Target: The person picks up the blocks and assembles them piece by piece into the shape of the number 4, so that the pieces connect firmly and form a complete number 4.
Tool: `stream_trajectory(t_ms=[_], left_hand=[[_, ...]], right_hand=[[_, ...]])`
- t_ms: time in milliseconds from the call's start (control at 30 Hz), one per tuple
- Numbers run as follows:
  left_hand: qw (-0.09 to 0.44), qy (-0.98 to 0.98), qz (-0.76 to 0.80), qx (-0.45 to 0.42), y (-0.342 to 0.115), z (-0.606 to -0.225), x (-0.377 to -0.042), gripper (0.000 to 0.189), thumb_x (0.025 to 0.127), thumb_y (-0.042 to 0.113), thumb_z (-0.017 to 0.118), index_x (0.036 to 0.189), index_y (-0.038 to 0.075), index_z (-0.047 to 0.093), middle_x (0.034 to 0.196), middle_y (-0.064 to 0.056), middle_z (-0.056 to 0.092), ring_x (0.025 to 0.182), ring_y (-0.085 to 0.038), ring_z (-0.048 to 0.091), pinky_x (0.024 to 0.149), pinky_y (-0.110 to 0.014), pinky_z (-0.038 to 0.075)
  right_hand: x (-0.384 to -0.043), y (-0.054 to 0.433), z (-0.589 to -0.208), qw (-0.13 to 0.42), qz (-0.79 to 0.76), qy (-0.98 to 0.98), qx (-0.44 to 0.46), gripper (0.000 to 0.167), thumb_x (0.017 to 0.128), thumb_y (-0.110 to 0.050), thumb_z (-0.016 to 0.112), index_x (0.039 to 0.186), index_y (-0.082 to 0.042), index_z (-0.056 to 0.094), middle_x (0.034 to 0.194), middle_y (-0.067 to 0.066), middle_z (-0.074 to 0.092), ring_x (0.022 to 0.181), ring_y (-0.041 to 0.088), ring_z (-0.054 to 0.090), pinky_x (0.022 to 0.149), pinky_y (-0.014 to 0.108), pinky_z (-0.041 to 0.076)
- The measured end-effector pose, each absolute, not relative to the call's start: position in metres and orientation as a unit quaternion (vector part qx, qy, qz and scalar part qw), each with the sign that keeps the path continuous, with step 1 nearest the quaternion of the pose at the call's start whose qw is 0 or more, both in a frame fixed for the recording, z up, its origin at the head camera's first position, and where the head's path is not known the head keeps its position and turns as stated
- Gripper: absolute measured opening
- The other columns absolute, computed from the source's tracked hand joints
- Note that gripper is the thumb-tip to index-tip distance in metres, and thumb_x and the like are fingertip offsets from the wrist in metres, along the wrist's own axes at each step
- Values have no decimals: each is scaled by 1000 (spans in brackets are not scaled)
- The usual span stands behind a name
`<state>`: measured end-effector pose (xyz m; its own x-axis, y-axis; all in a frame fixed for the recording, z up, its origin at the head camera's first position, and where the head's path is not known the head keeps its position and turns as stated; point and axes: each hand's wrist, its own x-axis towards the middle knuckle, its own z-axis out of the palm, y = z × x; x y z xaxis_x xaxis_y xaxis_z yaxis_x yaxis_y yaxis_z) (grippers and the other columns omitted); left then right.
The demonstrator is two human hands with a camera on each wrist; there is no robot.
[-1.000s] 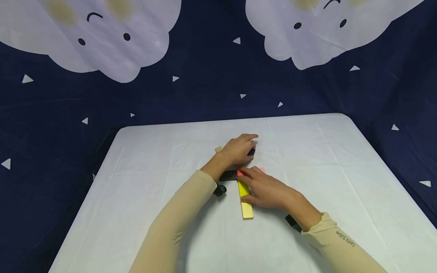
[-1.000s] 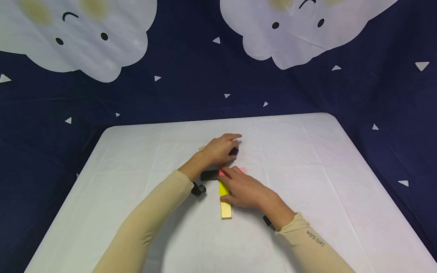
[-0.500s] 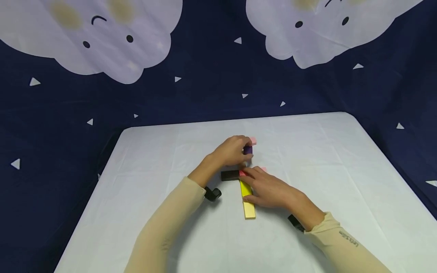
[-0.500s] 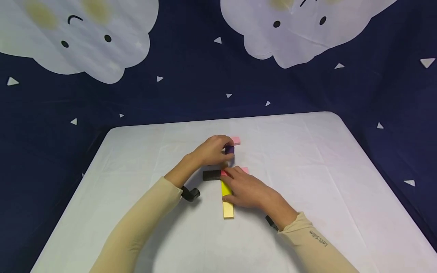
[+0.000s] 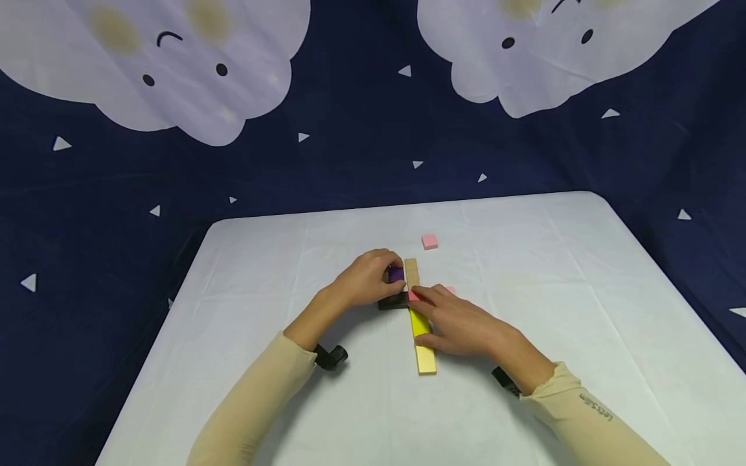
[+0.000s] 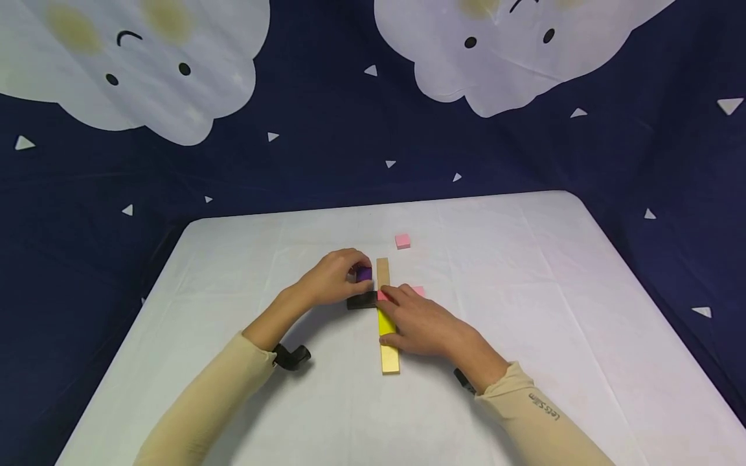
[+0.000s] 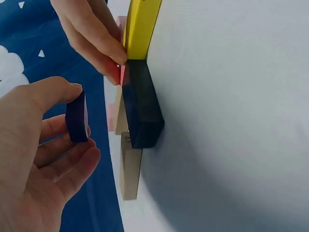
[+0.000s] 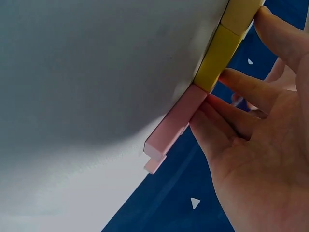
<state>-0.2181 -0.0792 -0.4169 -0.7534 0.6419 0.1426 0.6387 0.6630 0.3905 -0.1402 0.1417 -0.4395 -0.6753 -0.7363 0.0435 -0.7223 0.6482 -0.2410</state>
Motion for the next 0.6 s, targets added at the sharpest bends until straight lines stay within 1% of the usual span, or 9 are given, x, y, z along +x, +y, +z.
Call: stream_trajectory(t_ms=[100, 200, 300, 600], left_hand=[[2, 913, 221, 342, -91, -417, -213, 31, 84, 32, 70, 107, 11, 65, 98, 4, 62, 85, -10, 54, 80, -26, 45], [9, 915, 221, 338, -98, -421, -207, 30, 84, 31, 69, 106, 12, 65, 97, 5, 61, 83, -9, 52, 76, -25, 45], [16, 916, 216, 337, -104, -425, -202, 30, 83, 32, 69, 106, 12, 65, 98, 5, 61, 83, -9, 52, 75, -26, 45], [13, 920, 207, 332, -120, -433, -189, 28, 79, 26, 71, 102, 11, 65, 95, 5, 60, 84, -10, 52, 76, -27, 45]], right_hand=[[-142, 140, -437, 32, -112, 910, -397, 73, 87, -50, 65, 142, -5, 46, 148, 15, 36, 128, 26, 37, 102, 40, 37], [-141, 140, -438, 33, -109, 914, -390, 74, 86, -51, 66, 142, -6, 47, 147, 15, 37, 128, 25, 38, 101, 41, 38], [-141, 141, -439, 30, -107, 914, -390, 74, 86, -52, 66, 142, -6, 47, 147, 14, 37, 129, 25, 37, 102, 41, 38], [-141, 140, -440, 19, -110, 910, -400, 73, 86, -51, 66, 140, -5, 49, 147, 16, 38, 128, 26, 38, 103, 41, 36]])
